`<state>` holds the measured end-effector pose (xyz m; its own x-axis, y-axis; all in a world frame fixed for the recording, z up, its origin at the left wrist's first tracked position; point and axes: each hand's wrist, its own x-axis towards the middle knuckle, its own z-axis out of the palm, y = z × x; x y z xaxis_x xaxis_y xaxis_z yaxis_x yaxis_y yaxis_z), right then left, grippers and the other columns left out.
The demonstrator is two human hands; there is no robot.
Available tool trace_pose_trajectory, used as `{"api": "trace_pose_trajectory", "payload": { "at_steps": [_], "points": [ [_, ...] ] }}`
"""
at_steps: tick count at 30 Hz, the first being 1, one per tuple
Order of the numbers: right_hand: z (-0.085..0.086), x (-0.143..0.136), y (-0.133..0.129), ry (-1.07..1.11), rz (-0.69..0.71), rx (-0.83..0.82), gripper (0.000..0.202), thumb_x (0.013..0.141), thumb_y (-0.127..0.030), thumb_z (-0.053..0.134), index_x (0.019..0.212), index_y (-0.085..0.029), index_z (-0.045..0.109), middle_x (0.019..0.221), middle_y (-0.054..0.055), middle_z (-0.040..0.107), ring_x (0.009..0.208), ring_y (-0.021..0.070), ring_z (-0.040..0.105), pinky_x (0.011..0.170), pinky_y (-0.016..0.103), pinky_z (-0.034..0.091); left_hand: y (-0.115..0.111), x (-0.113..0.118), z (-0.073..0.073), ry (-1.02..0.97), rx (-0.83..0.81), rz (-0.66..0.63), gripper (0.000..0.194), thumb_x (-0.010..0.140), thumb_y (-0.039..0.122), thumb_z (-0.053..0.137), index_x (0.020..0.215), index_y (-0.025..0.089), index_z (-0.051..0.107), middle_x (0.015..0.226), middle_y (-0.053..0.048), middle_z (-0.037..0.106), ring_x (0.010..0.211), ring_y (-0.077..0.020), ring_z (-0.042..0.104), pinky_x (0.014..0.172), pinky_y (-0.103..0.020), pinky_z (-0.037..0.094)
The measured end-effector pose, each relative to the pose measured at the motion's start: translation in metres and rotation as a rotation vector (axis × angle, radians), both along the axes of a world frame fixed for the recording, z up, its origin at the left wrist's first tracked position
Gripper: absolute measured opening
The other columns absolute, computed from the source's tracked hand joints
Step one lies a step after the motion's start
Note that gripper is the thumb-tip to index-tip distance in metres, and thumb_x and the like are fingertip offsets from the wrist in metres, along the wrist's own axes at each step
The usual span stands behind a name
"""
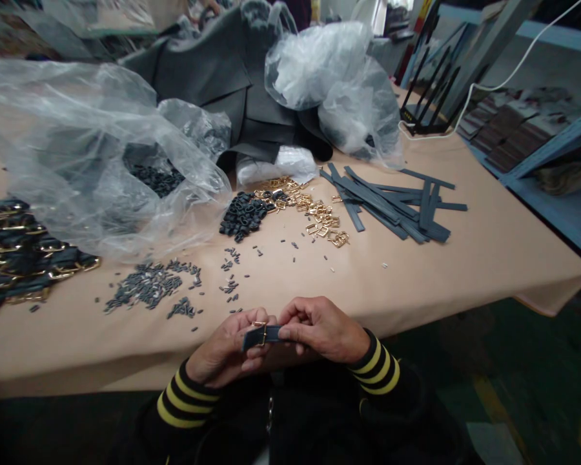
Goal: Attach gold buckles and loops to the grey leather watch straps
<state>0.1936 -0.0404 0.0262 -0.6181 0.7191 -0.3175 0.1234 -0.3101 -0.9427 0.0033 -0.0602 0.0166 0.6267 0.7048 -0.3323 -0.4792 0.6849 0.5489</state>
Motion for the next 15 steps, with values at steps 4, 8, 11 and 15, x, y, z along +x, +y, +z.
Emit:
{"api": "trace_pose_trajectory", "payload": {
  "at_steps": [4,8,11,15],
  "points": [
    [0.001,0.000,0.003,-0.084,0.048,0.090,0.028,0.080,-0.038,0.055,0.086,-0.011,0.057,0.060,-0.003,0.050,0.049,0.0054,0.046,0.046,0.016,0.035,0.002,0.000,-0.005,0.144,0.098,0.011,0.023,0.072,0.026,0.065,0.070,0.014,0.045,0.059,0.002,0.049,0.046,-0.0039,0.040,0.042,-0.015,0.031],
    [-0.001,-0.001,0.008,-0.166,0.081,0.158,0.035,0.074,-0.044,0.060,0.083,-0.011,0.058,0.063,-0.002,0.051,0.055,0.0074,0.044,0.048,0.018,0.033,0.006,-0.002,-0.010,0.359,0.265,0.013,0.021,0.075,0.025,0.062,0.072,0.014,0.044,0.063,0.001,0.055,0.053,-0.0063,0.049,0.051,-0.018,0.037],
    [-0.002,-0.002,0.011,-0.264,0.087,0.233,0.028,0.077,-0.040,0.058,0.078,-0.011,0.057,0.061,-0.001,0.054,0.056,0.0086,0.046,0.051,0.019,0.034,0.007,-0.003,-0.010,0.458,0.298,0.027,0.024,0.076,0.029,0.061,0.072,0.015,0.041,0.063,-0.001,0.060,0.053,-0.0086,0.053,0.053,-0.021,0.040],
    [0.002,-0.004,0.015,-0.340,0.133,0.393,0.022,0.084,-0.032,0.048,0.078,-0.014,0.057,0.061,0.000,0.059,0.055,0.0095,0.050,0.052,0.019,0.035,0.007,-0.003,-0.005,0.535,0.305,0.076,0.025,0.077,0.033,0.059,0.074,0.016,0.039,0.056,0.000,0.061,0.047,-0.0093,0.053,0.048,-0.020,0.039]
  ]
}}
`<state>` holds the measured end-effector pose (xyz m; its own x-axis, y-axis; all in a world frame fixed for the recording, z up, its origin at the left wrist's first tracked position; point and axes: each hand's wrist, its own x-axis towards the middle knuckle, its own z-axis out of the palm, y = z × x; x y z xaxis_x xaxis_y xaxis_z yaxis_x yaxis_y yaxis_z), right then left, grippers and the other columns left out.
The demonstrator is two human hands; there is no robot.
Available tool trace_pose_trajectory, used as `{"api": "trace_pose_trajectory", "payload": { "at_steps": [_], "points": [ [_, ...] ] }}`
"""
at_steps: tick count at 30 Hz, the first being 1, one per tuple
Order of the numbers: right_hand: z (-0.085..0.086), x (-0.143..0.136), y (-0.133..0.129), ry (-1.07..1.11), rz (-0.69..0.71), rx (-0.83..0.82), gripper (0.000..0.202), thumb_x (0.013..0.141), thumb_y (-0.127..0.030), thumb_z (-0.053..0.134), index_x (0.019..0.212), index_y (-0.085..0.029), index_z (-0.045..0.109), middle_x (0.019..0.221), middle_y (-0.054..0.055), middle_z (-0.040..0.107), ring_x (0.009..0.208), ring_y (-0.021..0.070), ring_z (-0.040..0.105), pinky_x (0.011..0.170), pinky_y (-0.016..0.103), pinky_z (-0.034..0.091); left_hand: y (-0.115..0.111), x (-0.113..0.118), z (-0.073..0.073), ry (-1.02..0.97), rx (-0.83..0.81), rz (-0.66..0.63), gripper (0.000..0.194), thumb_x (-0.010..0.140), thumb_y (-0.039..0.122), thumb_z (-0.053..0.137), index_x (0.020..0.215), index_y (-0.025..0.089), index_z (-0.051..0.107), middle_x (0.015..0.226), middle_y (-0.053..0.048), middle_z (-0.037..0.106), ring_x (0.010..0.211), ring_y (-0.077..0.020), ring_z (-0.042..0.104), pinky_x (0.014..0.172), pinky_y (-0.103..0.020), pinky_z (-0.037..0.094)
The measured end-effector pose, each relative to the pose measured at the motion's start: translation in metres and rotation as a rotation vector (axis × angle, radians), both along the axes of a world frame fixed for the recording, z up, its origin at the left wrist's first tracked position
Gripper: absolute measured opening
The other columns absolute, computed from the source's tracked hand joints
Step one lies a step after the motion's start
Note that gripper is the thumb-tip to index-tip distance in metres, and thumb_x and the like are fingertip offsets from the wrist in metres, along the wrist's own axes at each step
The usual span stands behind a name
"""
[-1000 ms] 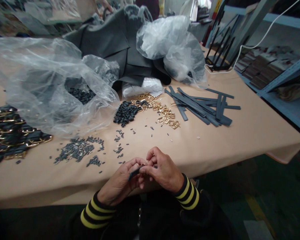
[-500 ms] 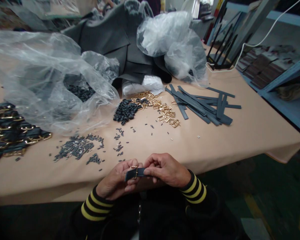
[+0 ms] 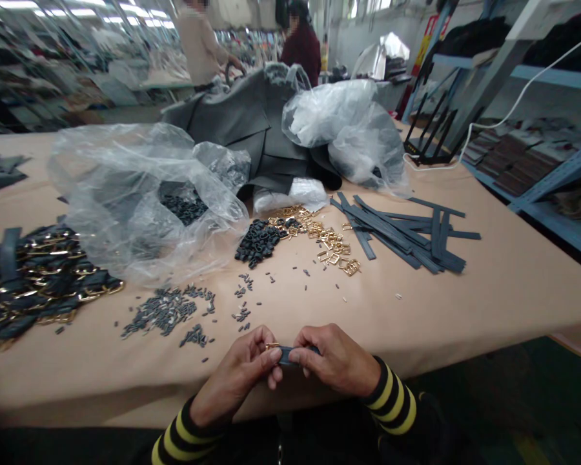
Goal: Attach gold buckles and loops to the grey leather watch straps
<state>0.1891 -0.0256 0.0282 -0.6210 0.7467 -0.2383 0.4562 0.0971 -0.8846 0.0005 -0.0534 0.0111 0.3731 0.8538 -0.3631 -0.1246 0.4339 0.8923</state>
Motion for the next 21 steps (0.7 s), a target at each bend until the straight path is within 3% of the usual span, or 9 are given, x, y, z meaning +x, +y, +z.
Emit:
{"api": "trace_pose_trajectory", "payload": {
  "at_steps": [4,7,12,13,15,17,21],
  "points": [
    [0.004,-0.006,0.004,-0.101,0.047,0.189,0.015,0.082,-0.029,0.051,0.079,-0.016,0.058,0.061,0.000,0.058,0.054,0.0107,0.050,0.051,0.020,0.033,0.004,-0.003,0.001,0.003,-0.009,0.064,0.026,0.074,0.033,0.061,0.075,0.016,0.041,0.055,0.001,0.061,0.045,-0.0085,0.053,0.047,-0.019,0.040],
    [0.009,-0.014,0.010,-0.154,0.065,0.298,0.014,0.082,-0.027,0.051,0.079,-0.016,0.058,0.062,0.000,0.058,0.056,0.0112,0.050,0.053,0.021,0.034,0.012,-0.008,0.001,0.019,-0.006,0.022,0.025,0.073,0.034,0.063,0.077,0.013,0.049,0.055,0.000,0.061,0.044,-0.0086,0.054,0.046,-0.019,0.042],
    [0.015,-0.030,0.056,-0.131,0.171,0.405,0.017,0.084,-0.029,0.049,0.080,-0.018,0.060,0.066,0.000,0.061,0.059,0.0102,0.053,0.056,0.019,0.036,0.028,-0.018,0.001,0.125,0.059,0.092,0.027,0.075,0.038,0.058,0.067,0.012,0.053,0.053,0.000,0.059,0.042,-0.0078,0.051,0.042,-0.019,0.040],
    [0.014,-0.035,0.070,-0.123,0.158,0.438,0.017,0.085,-0.027,0.049,0.079,-0.017,0.061,0.069,0.000,0.062,0.062,0.0101,0.055,0.058,0.019,0.038,0.030,-0.019,0.000,0.150,0.061,0.114,0.028,0.076,0.038,0.057,0.066,0.013,0.053,0.051,0.000,0.058,0.041,-0.0076,0.050,0.042,-0.018,0.039],
    [0.010,-0.047,0.101,-0.211,-0.032,0.594,0.013,0.083,-0.023,0.050,0.080,-0.016,0.061,0.073,0.002,0.062,0.067,0.0114,0.055,0.064,0.020,0.039,0.032,-0.021,-0.002,0.192,0.060,0.146,0.029,0.077,0.039,0.055,0.065,0.013,0.053,0.047,0.001,0.055,0.039,-0.0073,0.048,0.041,-0.018,0.038],
    [0.004,-0.062,0.127,-0.263,-0.135,0.658,0.011,0.082,-0.015,0.049,0.085,-0.014,0.060,0.081,0.005,0.062,0.075,0.0141,0.055,0.071,0.024,0.040,0.033,-0.021,-0.003,0.219,0.071,0.167,0.029,0.078,0.039,0.054,0.066,0.013,0.052,0.046,0.002,0.055,0.038,-0.0071,0.048,0.040,-0.018,0.038],
    [-0.006,-0.090,0.157,-0.311,-0.162,0.691,0.015,0.080,-0.014,0.051,0.092,-0.017,0.060,0.091,0.007,0.060,0.083,0.0161,0.055,0.075,0.026,0.039,0.030,-0.020,-0.006,0.237,0.099,0.182,0.027,0.079,0.039,0.053,0.067,0.014,0.050,0.047,0.002,0.055,0.040,-0.0074,0.049,0.041,-0.018,0.039]
  ]
}}
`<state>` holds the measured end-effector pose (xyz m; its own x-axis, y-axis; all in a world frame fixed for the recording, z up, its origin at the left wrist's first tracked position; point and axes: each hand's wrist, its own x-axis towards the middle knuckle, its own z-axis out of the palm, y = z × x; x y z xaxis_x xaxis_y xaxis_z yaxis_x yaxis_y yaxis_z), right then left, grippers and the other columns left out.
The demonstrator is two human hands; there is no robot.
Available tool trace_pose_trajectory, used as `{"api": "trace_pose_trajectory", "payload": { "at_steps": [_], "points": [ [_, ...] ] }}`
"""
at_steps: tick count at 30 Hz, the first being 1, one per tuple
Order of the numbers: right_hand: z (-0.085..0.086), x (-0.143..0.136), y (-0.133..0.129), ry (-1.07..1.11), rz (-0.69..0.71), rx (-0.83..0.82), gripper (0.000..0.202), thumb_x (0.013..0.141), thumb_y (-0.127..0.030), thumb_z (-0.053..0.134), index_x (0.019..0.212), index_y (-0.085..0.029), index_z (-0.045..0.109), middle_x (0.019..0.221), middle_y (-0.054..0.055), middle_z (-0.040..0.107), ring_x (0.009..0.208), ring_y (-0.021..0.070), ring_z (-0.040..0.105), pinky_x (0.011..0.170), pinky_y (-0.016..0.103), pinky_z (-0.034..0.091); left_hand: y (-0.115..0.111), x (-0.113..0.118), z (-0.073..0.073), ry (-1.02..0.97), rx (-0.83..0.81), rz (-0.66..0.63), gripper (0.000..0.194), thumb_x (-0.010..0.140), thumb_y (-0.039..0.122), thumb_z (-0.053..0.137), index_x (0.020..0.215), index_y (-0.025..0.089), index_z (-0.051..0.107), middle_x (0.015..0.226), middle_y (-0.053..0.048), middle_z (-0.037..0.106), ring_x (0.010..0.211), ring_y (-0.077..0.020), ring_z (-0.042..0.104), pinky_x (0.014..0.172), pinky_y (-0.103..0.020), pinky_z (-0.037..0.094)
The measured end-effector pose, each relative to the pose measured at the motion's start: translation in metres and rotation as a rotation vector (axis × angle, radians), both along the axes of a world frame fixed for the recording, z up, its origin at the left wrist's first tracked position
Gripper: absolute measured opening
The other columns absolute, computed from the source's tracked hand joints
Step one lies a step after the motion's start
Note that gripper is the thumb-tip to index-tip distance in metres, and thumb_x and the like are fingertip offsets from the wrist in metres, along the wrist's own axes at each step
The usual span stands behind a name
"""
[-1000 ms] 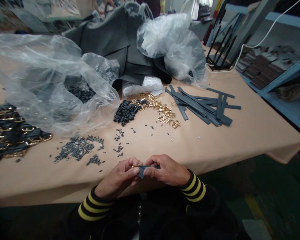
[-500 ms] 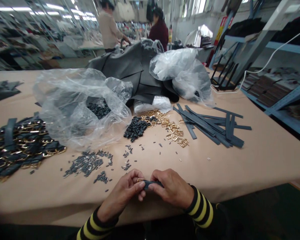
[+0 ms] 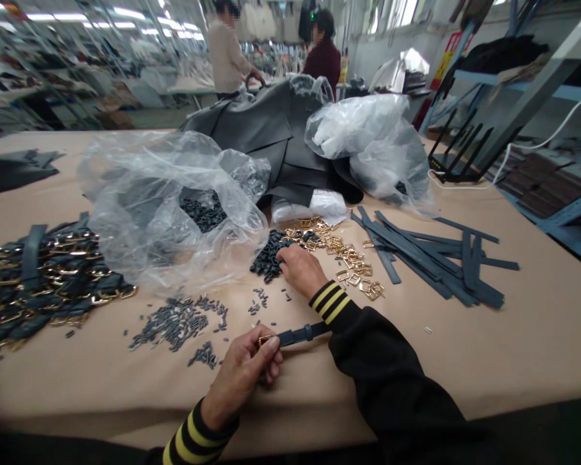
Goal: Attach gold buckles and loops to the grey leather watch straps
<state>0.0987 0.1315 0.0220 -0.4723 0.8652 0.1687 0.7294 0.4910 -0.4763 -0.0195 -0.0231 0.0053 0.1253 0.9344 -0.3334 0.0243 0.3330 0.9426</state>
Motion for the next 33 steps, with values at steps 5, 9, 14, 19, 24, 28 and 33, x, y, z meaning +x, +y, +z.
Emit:
{"api": "trace_pose_trajectory", "payload": {
  "at_steps": [5,9,14,19,24,28,33],
  "points": [
    [-0.004,-0.024,0.008,-0.079,-0.046,0.001,0.012,0.079,-0.022,0.054,0.085,-0.015,0.061,0.084,0.010,0.062,0.080,0.0211,0.057,0.070,0.030,0.041,0.001,0.001,0.000,-0.017,-0.013,0.045,0.027,0.080,0.039,0.051,0.068,0.015,0.049,0.046,0.003,0.055,0.036,-0.0069,0.048,0.038,-0.017,0.037],
    [0.000,-0.035,0.008,-0.108,-0.056,0.008,0.010,0.076,-0.017,0.053,0.080,-0.015,0.062,0.088,0.012,0.061,0.080,0.0225,0.058,0.068,0.030,0.041,0.003,0.001,0.001,-0.049,-0.010,0.077,0.027,0.077,0.040,0.054,0.067,0.015,0.048,0.046,0.003,0.055,0.034,-0.0074,0.048,0.036,-0.017,0.036],
    [0.025,-0.017,-0.007,-0.045,-0.086,0.026,0.017,0.079,-0.015,0.046,0.087,-0.015,0.061,0.083,0.008,0.064,0.079,0.0179,0.058,0.072,0.028,0.041,0.002,0.001,-0.001,-0.074,0.011,0.101,0.027,0.076,0.040,0.055,0.067,0.015,0.048,0.049,0.003,0.055,0.035,-0.0075,0.048,0.036,-0.017,0.037],
    [0.039,0.030,-0.063,0.316,0.045,-0.288,0.018,0.078,-0.014,0.043,0.085,-0.016,0.060,0.065,0.001,0.061,0.059,0.0114,0.058,0.058,0.022,0.044,0.002,0.002,-0.001,-0.020,0.038,0.115,0.025,0.078,0.038,0.053,0.069,0.015,0.049,0.047,0.005,0.052,0.034,-0.0059,0.043,0.035,-0.016,0.033],
    [0.014,0.054,-0.116,0.513,-0.024,-0.624,0.014,0.076,-0.016,0.046,0.080,-0.016,0.059,0.063,0.000,0.059,0.054,0.0101,0.055,0.053,0.021,0.045,-0.003,0.006,0.002,0.040,0.081,0.078,0.025,0.077,0.038,0.055,0.068,0.016,0.051,0.045,0.006,0.047,0.036,-0.0062,0.040,0.037,-0.017,0.031],
    [0.001,0.058,-0.130,0.616,-0.116,-0.659,0.015,0.076,-0.020,0.049,0.085,-0.015,0.061,0.070,0.001,0.058,0.055,0.0099,0.055,0.052,0.022,0.047,-0.009,0.011,0.003,0.030,0.126,0.040,0.023,0.077,0.037,0.055,0.068,0.016,0.050,0.050,0.005,0.048,0.041,-0.0060,0.041,0.041,-0.017,0.033],
    [0.002,0.062,-0.135,0.689,-0.104,-0.674,0.011,0.075,-0.021,0.053,0.081,-0.014,0.060,0.064,0.000,0.057,0.056,0.0102,0.054,0.055,0.023,0.047,-0.014,0.014,0.006,0.019,0.123,-0.016,0.022,0.077,0.036,0.055,0.070,0.016,0.049,0.054,0.005,0.048,0.042,-0.0065,0.040,0.042,-0.019,0.032]
  ]
}}
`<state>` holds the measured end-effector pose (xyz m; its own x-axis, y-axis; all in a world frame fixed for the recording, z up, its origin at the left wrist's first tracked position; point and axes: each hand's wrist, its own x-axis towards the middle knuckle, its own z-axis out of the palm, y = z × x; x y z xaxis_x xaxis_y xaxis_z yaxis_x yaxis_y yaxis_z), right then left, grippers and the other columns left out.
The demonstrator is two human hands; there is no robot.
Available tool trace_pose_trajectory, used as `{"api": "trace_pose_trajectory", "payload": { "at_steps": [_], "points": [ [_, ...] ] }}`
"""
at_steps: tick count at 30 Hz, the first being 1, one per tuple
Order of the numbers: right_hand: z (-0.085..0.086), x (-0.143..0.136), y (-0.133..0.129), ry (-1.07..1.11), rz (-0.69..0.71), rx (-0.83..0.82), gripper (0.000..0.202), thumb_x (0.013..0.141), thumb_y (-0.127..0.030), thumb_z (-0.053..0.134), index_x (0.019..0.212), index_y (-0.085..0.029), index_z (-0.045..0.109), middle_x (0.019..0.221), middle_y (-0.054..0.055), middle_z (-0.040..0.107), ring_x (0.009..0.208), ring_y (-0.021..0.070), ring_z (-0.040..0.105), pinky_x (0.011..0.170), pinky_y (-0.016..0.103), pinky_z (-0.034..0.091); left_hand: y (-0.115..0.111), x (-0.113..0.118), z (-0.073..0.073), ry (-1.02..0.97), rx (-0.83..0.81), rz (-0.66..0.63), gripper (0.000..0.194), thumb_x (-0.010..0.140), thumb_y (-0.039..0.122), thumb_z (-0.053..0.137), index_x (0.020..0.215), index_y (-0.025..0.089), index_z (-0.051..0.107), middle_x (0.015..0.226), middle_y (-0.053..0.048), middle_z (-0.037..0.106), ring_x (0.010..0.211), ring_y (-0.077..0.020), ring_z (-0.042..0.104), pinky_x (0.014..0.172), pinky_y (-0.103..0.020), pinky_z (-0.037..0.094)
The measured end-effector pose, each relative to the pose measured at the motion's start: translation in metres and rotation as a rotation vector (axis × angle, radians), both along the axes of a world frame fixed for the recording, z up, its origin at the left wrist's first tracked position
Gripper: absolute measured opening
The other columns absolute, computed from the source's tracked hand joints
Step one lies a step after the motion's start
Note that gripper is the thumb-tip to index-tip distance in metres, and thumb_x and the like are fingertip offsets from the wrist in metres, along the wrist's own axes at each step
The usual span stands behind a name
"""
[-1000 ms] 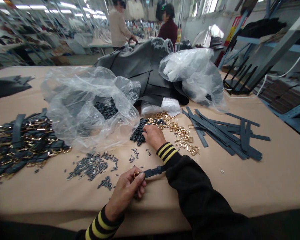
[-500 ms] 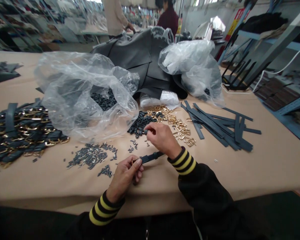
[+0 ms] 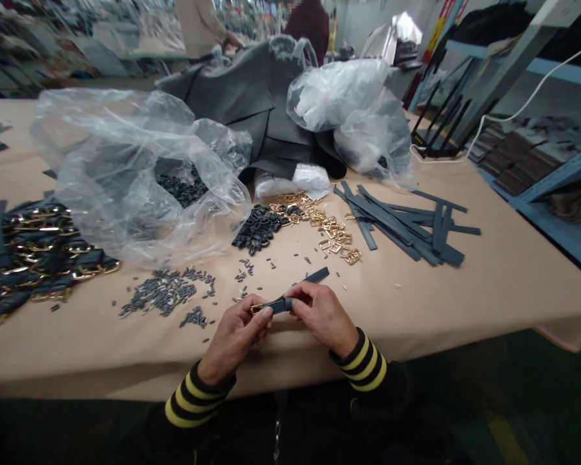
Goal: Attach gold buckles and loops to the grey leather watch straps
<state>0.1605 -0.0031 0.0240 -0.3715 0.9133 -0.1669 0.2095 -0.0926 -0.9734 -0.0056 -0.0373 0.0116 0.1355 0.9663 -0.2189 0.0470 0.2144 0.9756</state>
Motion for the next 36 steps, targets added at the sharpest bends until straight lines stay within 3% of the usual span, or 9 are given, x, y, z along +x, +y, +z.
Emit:
{"api": "trace_pose_trajectory", "payload": {
  "at_steps": [5,11,13,18,23,32,36],
  "points": [
    [-0.002,0.003,-0.006,-0.094,0.018,0.069,0.006,0.074,-0.017,0.053,0.078,-0.015,0.058,0.064,0.000,0.058,0.058,0.0114,0.056,0.055,0.023,0.046,-0.004,0.003,0.001,0.086,0.024,-0.008,0.021,0.078,0.035,0.053,0.068,0.017,0.048,0.052,0.006,0.046,0.042,-0.0075,0.039,0.043,-0.020,0.030],
    [-0.010,0.000,-0.009,-0.071,-0.058,-0.001,0.010,0.075,-0.020,0.054,0.079,-0.014,0.060,0.067,0.003,0.062,0.059,0.0133,0.060,0.058,0.026,0.050,-0.010,0.016,0.003,0.360,0.212,0.142,0.017,0.078,0.029,0.052,0.065,0.018,0.048,0.053,0.006,0.041,0.049,-0.0096,0.038,0.050,-0.022,0.029],
    [-0.009,-0.001,-0.010,-0.049,-0.086,-0.031,0.012,0.074,-0.020,0.054,0.079,-0.013,0.061,0.067,0.003,0.063,0.059,0.0134,0.060,0.059,0.026,0.050,-0.011,0.019,0.002,0.410,0.234,0.138,0.017,0.079,0.028,0.050,0.066,0.019,0.046,0.053,0.006,0.039,0.049,-0.0097,0.037,0.050,-0.022,0.029],
    [-0.006,0.006,-0.013,0.003,-0.031,-0.030,0.020,0.076,-0.023,0.055,0.088,-0.011,0.066,0.073,0.006,0.066,0.068,0.0153,0.061,0.065,0.027,0.050,-0.011,0.015,0.000,0.405,0.222,0.069,0.016,0.081,0.028,0.048,0.068,0.018,0.046,0.054,0.006,0.039,0.050,-0.0096,0.037,0.050,-0.021,0.030],
    [-0.009,0.013,-0.016,0.042,-0.024,-0.027,0.021,0.074,-0.026,0.059,0.089,-0.013,0.068,0.072,0.003,0.064,0.062,0.0128,0.058,0.058,0.024,0.047,-0.011,0.013,0.001,0.309,0.187,-0.059,0.018,0.082,0.029,0.046,0.069,0.017,0.047,0.056,0.005,0.043,0.052,-0.0092,0.039,0.050,-0.021,0.031],
    [-0.009,0.006,-0.020,0.303,-0.106,-0.140,0.017,0.069,-0.024,0.067,0.081,-0.015,0.058,0.068,-0.002,0.059,0.060,0.0098,0.058,0.058,0.023,0.048,-0.015,0.019,0.002,0.263,0.192,-0.022,0.020,0.086,0.031,0.042,0.076,0.017,0.052,0.060,0.003,0.050,0.053,-0.0092,0.045,0.053,-0.021,0.037],
    [-0.006,0.006,-0.021,0.266,-0.052,-0.110,0.014,0.069,-0.023,0.067,0.074,-0.015,0.056,0.065,-0.002,0.057,0.058,0.0094,0.055,0.057,0.022,0.046,-0.017,0.022,0.004,0.344,0.273,-0.044,0.023,0.088,0.030,0.037,0.080,0.016,0.054,0.062,0.001,0.054,0.055,-0.0105,0.050,0.055,-0.022,0.039]
  ]
}}
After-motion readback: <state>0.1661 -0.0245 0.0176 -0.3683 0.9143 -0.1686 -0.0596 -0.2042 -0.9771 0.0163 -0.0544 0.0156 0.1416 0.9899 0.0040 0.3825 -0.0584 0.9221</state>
